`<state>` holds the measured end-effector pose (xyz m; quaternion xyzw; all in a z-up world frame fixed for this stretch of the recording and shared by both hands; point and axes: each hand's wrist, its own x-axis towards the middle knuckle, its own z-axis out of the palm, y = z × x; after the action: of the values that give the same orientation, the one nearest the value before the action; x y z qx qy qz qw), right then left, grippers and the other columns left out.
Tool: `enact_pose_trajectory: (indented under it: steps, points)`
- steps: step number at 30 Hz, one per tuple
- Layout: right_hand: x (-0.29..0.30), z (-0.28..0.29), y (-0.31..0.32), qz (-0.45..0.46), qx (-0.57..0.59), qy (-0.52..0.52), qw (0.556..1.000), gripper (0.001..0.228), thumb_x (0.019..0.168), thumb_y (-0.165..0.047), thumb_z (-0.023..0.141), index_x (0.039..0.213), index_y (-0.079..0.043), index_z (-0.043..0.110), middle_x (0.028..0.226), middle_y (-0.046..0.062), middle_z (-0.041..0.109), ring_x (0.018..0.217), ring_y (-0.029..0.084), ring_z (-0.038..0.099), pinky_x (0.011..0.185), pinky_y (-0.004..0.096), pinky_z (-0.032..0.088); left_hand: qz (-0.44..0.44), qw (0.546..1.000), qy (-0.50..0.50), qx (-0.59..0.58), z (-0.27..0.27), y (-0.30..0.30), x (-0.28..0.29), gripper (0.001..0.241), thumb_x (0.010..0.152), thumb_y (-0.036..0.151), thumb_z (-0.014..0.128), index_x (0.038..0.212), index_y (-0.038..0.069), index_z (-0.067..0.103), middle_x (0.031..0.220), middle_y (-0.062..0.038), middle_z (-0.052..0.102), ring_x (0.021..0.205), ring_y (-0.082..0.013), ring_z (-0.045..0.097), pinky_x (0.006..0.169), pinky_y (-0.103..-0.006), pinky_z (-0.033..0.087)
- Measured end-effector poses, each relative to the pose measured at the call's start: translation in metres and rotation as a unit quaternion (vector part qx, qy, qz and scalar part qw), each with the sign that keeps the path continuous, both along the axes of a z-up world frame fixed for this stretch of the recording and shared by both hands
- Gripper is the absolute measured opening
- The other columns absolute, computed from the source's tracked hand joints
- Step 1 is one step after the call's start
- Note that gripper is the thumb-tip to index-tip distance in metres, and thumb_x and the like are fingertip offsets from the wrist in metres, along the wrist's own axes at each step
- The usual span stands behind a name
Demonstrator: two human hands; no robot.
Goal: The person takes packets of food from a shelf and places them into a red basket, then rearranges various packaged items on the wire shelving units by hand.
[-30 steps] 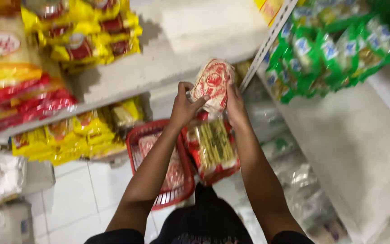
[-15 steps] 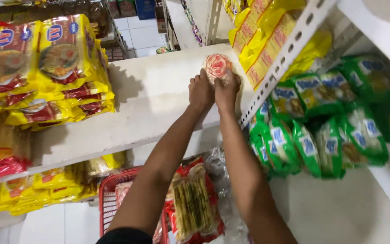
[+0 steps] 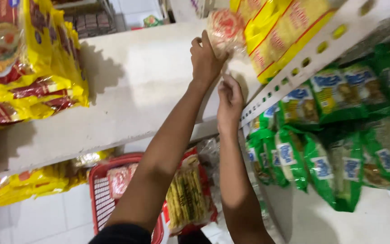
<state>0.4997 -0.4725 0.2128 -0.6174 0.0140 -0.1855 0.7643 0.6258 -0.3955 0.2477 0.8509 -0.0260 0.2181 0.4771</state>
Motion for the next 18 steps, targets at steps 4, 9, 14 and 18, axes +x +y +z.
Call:
enact_pose_trajectory:
  steps: [4,9,14,18]
  points:
    - [-0.070,-0.031,0.027,0.025,0.112,0.029,0.993,0.026,0.102,-0.015,0.061,0.121,0.002,0.062,0.112,0.005,0.068,0.100,0.015,0.070,0.093,0.035,0.062,-0.172,0.921,-0.018,-0.348,-0.026,0.066,-0.129,0.041,0.101,0.011,0.061,0.141,0.006,0.054,0.127,-0.010,0.061,0.105,-0.0181,0.061,0.096,-0.0305,0.054]
    - [-0.185,-0.075,0.094,0.147,0.074,0.085,0.983,0.026,0.109,-0.017,0.060,0.124,0.004,0.066,0.089,0.004,0.065,0.081,0.011,0.060,0.076,0.027,0.048,-0.088,0.955,-0.006,-0.282,-0.118,0.192,-0.334,0.007,0.109,0.009,0.056,0.105,0.004,0.055,0.099,-0.004,0.060,0.083,-0.0108,0.056,0.074,-0.0255,0.049]
    - [-0.299,-0.144,0.182,0.321,0.072,0.192,0.925,0.025,0.107,-0.018,0.058,0.122,0.000,0.064,0.088,0.003,0.065,0.082,0.011,0.064,0.078,0.027,0.053,-0.012,0.951,0.266,-0.159,-0.268,0.317,-0.485,0.014,0.101,0.014,0.056,0.107,0.003,0.062,0.093,-0.013,0.066,0.081,-0.0221,0.062,0.076,-0.0361,0.052]
    - [-0.378,-0.254,0.262,0.340,-0.047,0.264,0.901,0.024,0.105,-0.020,0.061,0.118,0.000,0.067,0.092,0.002,0.069,0.085,0.011,0.065,0.078,0.027,0.054,-0.026,0.921,0.389,-0.021,-0.383,0.408,-0.577,0.021,0.094,0.016,0.058,0.108,0.002,0.065,0.093,-0.020,0.070,0.087,-0.0350,0.068,0.076,-0.0466,0.053]
